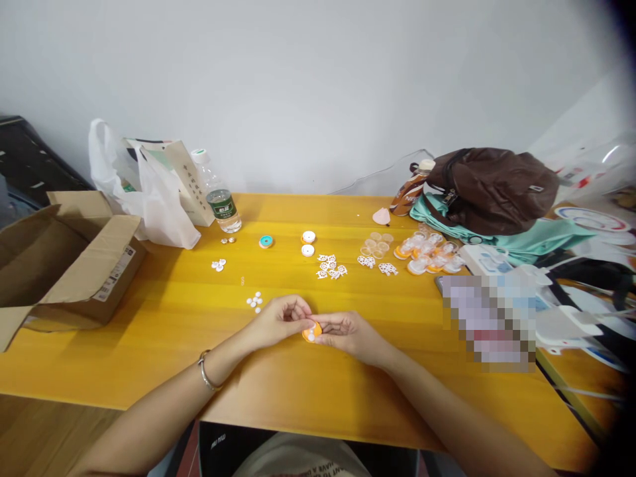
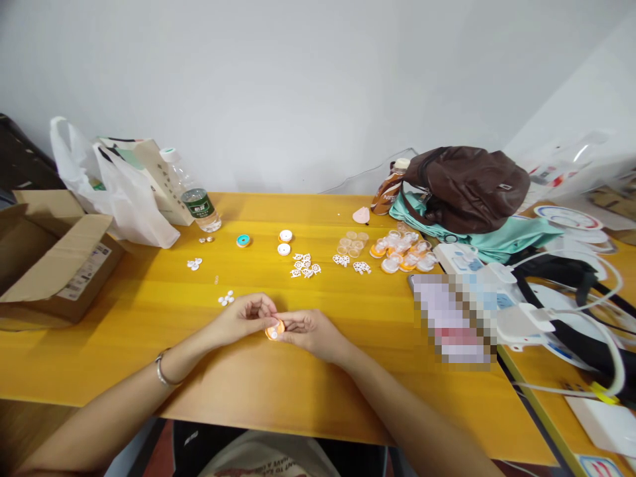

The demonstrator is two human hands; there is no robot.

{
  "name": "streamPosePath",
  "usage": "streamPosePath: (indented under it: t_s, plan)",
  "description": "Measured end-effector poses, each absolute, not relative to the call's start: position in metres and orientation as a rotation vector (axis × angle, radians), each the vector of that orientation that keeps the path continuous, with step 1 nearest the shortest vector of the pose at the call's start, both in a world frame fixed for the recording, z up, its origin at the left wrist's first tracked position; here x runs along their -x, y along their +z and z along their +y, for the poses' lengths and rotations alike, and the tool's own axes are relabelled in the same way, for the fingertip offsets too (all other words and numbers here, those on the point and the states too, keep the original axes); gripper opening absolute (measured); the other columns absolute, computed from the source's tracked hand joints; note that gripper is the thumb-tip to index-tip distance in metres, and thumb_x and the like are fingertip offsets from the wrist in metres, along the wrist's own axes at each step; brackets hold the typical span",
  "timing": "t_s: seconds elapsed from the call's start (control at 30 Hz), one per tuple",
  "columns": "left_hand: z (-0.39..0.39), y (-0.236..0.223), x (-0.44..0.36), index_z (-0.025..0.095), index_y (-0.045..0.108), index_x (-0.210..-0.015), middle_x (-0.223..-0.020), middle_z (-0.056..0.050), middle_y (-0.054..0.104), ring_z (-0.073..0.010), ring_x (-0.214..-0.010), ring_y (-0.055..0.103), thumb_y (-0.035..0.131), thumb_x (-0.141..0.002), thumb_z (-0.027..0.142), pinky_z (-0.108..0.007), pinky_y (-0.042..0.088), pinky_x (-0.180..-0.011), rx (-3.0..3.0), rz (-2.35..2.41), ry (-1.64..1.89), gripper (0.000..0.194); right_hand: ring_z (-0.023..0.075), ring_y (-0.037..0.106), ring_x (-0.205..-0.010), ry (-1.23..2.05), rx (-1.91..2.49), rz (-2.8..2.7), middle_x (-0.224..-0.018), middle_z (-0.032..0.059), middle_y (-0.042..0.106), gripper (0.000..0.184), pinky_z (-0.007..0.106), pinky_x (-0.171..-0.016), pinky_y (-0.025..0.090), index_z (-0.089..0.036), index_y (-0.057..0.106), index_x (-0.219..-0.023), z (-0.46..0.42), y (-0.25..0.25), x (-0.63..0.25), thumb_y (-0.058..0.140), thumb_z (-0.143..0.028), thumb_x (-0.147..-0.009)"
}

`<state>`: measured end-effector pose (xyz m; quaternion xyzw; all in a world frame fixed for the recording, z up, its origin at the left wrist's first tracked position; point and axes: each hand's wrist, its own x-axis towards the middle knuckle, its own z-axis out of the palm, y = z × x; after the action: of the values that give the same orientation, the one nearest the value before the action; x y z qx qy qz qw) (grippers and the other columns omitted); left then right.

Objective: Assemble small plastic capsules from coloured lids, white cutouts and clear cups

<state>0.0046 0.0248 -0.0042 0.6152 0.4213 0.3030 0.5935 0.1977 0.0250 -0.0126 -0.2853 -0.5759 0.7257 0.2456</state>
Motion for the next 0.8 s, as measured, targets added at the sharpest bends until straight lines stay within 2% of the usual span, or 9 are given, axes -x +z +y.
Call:
streamPosePath:
  t_s: [0.23,0.57,0.8]
  plan:
    - [0.026,-0.007,-0.005,0.011,0.053,-0.078,-0.066,0.002,0.050,-0.0051,-0.059,0.046,0.065,-0.069,0.030,-0.018,0.039,-0.058,-1.396,0.981,0.700,0.024,0.0106,0.061,-0.085,1.969,0.778,-1.555,-0.094,0.0015,0.067,0.038,0.025,-0.086,0.044,-0.022,0.059,-0.109,0.023,-0.020,-0.196,0.064,-0.026,-0.072]
    - [0.026,-0.012,-0.007,0.011,0.053,-0.078,-0.065,0.002,0.050,-0.0047,-0.057,0.045,0.064,-0.069,0.029,-0.018,0.038,-0.057,-1.392,0.993,0.736,0.023,0.0124,0.061,-0.086,1.925,0.805,-1.542,-0.093,0.0032,0.067,0.038,0.029,-0.087,0.044,-0.018,0.060,-0.108,0.021,-0.017,-0.192,0.064,-0.027,-0.071]
    - [0.022,0.000,-0.007,0.014,0.053,-0.092,-0.083,-0.004,0.058,-0.0108,-0.074,0.054,0.055,-0.078,0.031,-0.024,0.044,-0.069,-1.565,1.109,0.921,0.022,0.0141,0.063,-0.081,1.695,0.966,-1.391,-0.088,0.0017,0.068,0.037,0.036,-0.089,0.046,-0.020,0.063,-0.100,0.026,-0.014,-0.194,0.069,-0.028,-0.065]
